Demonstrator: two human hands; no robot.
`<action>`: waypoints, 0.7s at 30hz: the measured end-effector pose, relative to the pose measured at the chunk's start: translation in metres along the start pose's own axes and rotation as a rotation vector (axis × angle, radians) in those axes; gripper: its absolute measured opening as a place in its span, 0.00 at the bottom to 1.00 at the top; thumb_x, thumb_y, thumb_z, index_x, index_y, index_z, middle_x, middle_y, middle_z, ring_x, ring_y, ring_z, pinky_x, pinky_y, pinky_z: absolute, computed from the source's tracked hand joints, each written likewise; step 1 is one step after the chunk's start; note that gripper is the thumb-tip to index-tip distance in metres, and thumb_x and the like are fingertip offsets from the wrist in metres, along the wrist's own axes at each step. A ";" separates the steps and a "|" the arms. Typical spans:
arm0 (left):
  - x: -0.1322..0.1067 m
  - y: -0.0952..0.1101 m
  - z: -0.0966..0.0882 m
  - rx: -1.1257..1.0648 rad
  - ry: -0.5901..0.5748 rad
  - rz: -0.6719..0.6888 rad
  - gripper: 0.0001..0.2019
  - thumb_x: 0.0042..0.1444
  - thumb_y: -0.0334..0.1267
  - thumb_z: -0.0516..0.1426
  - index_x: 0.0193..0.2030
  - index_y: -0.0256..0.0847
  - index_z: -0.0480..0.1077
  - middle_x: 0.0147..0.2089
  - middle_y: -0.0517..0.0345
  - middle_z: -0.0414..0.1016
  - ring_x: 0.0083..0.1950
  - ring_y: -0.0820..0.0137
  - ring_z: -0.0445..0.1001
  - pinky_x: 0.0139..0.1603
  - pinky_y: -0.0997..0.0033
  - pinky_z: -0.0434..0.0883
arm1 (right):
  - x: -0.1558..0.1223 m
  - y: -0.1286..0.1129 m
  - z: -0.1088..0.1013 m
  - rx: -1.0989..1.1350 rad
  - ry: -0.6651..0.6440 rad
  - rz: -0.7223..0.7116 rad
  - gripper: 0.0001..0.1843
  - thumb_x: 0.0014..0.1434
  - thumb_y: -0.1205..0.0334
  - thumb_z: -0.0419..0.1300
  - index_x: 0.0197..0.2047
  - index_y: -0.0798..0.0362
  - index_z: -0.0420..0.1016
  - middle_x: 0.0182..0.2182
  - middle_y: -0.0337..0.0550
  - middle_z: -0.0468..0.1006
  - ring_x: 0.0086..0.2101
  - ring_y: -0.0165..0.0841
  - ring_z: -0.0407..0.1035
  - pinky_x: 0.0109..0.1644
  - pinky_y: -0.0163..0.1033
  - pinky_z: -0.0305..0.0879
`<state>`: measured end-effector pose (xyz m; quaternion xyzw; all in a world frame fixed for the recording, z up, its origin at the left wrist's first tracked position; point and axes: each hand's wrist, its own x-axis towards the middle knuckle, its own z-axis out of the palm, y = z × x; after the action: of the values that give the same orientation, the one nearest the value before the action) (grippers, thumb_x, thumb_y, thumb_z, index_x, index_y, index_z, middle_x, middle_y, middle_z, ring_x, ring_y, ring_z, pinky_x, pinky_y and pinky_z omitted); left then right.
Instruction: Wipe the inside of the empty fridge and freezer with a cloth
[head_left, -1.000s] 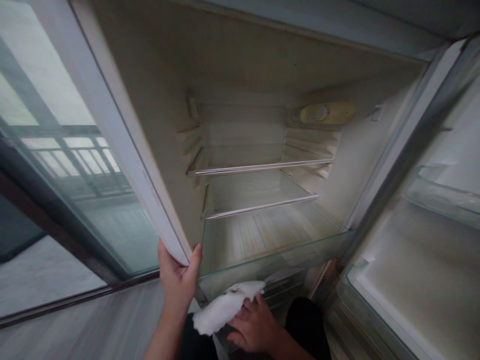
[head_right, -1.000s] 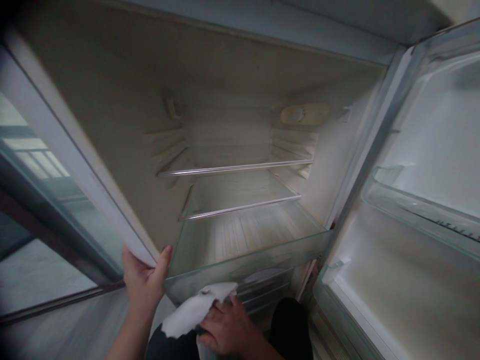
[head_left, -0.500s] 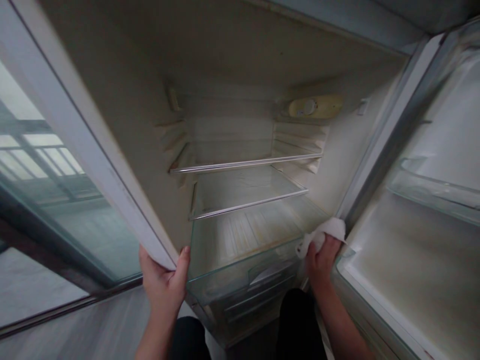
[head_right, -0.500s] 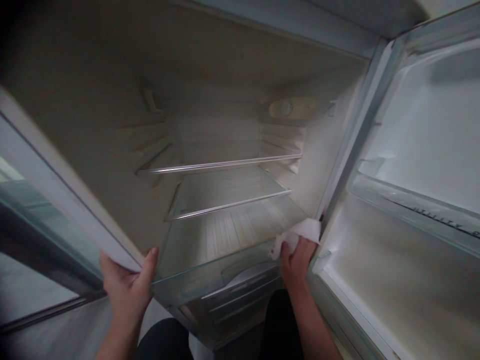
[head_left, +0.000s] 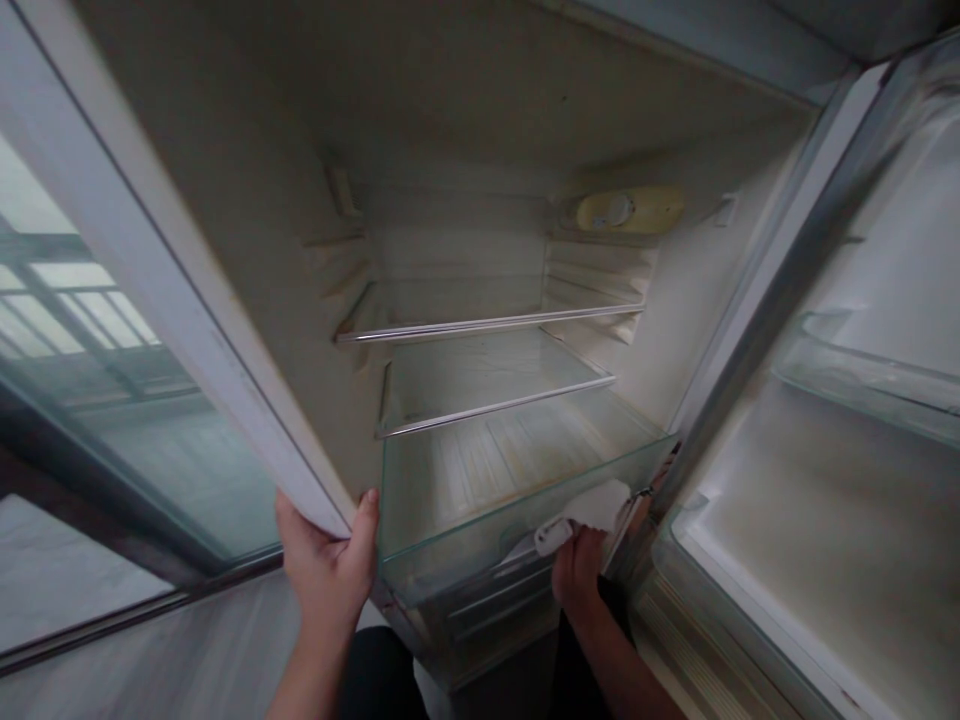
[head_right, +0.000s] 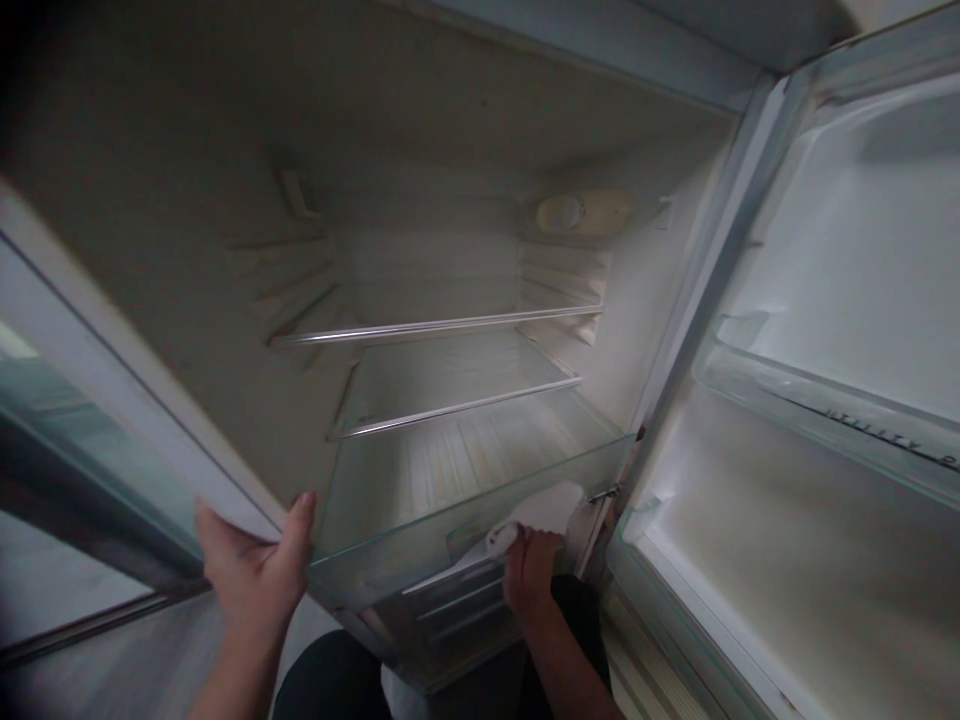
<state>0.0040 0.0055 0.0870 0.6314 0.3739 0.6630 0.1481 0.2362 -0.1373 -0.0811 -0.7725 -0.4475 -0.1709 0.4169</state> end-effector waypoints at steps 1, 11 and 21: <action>0.000 0.000 0.000 0.004 0.002 0.004 0.28 0.53 0.43 0.66 0.61 0.42 0.67 0.54 0.46 0.71 0.56 0.55 0.72 0.62 0.52 0.70 | 0.001 -0.010 -0.002 -0.025 0.013 -0.070 0.25 0.69 0.60 0.41 0.37 0.55 0.79 0.24 0.53 0.72 0.27 0.47 0.70 0.41 0.67 0.70; 0.002 0.004 -0.001 -0.009 -0.032 -0.008 0.27 0.53 0.45 0.66 0.58 0.40 0.66 0.53 0.48 0.70 0.56 0.56 0.71 0.63 0.54 0.68 | 0.086 -0.174 -0.083 0.081 -0.392 -0.634 0.17 0.67 0.49 0.53 0.45 0.50 0.76 0.39 0.45 0.79 0.45 0.38 0.73 0.60 0.48 0.62; 0.001 -0.007 -0.001 0.006 -0.029 0.002 0.28 0.53 0.47 0.66 0.57 0.41 0.66 0.52 0.49 0.70 0.54 0.57 0.70 0.60 0.56 0.69 | 0.143 -0.194 -0.096 0.009 -0.924 -0.827 0.29 0.62 0.33 0.55 0.42 0.49 0.82 0.35 0.44 0.84 0.36 0.37 0.78 0.37 0.37 0.62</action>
<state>0.0005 0.0108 0.0830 0.6418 0.3730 0.6529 0.1507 0.1624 -0.0860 0.1623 -0.5275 -0.8448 0.0358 0.0824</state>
